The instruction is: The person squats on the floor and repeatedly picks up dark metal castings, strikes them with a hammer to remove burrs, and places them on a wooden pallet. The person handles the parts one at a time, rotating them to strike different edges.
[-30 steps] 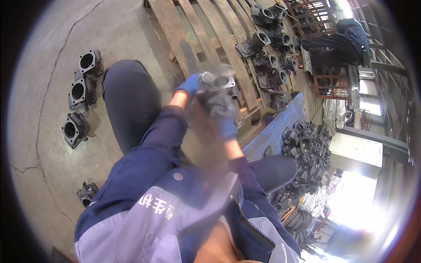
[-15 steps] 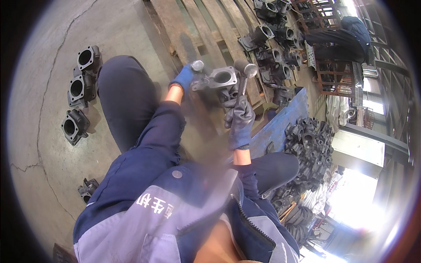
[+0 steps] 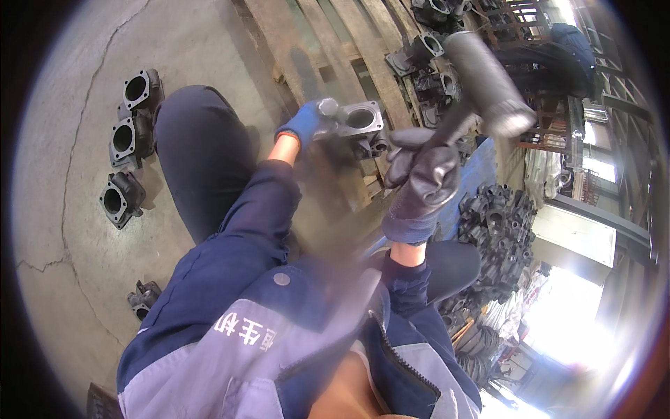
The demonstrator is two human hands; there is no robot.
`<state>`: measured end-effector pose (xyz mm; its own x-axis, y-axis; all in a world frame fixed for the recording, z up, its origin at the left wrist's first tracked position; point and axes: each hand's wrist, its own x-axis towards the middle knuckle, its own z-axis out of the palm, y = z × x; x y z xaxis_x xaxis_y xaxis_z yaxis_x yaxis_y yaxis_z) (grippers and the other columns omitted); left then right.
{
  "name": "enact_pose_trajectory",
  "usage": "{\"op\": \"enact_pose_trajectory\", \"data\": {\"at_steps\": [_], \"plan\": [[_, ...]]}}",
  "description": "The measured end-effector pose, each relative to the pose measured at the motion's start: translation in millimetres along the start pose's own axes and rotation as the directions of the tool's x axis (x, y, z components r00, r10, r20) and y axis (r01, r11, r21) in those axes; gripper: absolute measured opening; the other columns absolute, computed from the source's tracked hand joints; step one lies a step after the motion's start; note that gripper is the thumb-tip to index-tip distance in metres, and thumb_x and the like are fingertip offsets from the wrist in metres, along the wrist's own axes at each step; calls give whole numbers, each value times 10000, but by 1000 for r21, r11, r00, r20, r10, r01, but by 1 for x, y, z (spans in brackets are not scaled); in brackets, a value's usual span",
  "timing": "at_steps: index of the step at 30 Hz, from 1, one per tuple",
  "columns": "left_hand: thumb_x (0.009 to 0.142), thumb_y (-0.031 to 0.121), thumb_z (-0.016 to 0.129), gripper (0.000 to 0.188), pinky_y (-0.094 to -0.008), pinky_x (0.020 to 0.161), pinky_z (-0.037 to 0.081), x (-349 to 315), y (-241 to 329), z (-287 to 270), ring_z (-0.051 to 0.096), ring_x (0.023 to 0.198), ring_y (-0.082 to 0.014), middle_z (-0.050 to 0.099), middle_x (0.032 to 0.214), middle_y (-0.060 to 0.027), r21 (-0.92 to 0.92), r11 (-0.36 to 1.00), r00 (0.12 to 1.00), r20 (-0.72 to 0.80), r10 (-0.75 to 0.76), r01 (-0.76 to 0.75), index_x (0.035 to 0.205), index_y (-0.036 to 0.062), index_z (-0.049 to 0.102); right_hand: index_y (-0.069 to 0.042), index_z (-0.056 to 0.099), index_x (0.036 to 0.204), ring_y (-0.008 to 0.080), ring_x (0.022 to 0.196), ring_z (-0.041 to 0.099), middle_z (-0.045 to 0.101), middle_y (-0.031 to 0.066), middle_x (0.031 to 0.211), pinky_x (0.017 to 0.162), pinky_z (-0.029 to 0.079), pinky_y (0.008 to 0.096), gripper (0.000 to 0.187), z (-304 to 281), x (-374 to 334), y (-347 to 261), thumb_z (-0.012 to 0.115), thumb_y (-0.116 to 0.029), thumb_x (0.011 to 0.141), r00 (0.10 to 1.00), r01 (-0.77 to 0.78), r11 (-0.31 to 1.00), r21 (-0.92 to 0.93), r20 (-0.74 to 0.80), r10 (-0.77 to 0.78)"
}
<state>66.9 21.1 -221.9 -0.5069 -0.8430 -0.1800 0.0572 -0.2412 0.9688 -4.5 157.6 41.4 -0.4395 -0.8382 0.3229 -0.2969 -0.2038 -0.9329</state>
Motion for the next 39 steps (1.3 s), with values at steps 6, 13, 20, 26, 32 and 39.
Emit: {"op": "enact_pose_trajectory", "data": {"at_steps": [6, 13, 20, 26, 32, 39], "plan": [[715, 116, 800, 347, -326, 785, 519, -9, 3, 3, 611, 845, -125, 709, 923, -46, 87, 996, 997, -71, -5, 11, 1040, 54, 695, -123, 584, 871, 68, 499, 486, 577, -20, 681, 406, 371, 232, 160, 5, -21, 115, 505, -198, 987, 770, -529, 729, -434, 115, 627], [731, 75, 784, 284, -316, 772, 519, 6, -13, -10, 606, 863, -119, 702, 952, -51, -353, 936, 999, -33, -19, 7, 998, 35, 694, -71, 640, 871, 66, 391, 351, 403, -54, 520, 373, 308, 236, 458, -34, -39, 112, 468, -466, 1028, 504, -863, 504, 23, 91, 859], [738, 3, 734, 221, -327, 769, 534, 0, -8, -2, 649, 856, -155, 704, 905, -46, -275, 960, 996, 57, 68, -50, 955, 40, 707, -47, 577, 1049, 68, 455, 476, 586, 44, 772, 373, 358, 209, 215, -24, -21, 62, 566, -245, 965, 819, -569, 815, 111, 174, 547], [822, -28, 595, 109, -329, 844, 535, -17, 30, 2, 659, 915, -213, 712, 960, -107, -81, 996, 998, 60, -26, 31, 853, 15, 690, -37, 579, 943, 98, 437, 482, 601, 73, 661, 367, 368, 225, 162, -6, -3, 6, 563, -198, 934, 905, -420, 905, 73, 106, 411], [837, 21, 590, 191, -323, 837, 523, -9, 20, 4, 653, 909, -192, 717, 985, -100, -41, 997, 998, 29, -64, 65, 999, 21, 691, -57, 550, 920, 107, 536, 524, 645, 100, 829, 415, 408, 235, 51, 9, -8, 34, 547, -104, 899, 991, -10, 993, -115, 134, 25], [717, 22, 759, 405, -311, 842, 513, -8, 7, 6, 598, 916, -111, 711, 995, -47, -28, 999, 999, 32, -41, 41, 1115, 38, 683, -79, 633, 952, 78, 412, 456, 529, -27, 587, 361, 353, 233, 223, 1, -40, 98, 511, -251, 1024, 648, -750, 658, -65, 123, 751]]}}
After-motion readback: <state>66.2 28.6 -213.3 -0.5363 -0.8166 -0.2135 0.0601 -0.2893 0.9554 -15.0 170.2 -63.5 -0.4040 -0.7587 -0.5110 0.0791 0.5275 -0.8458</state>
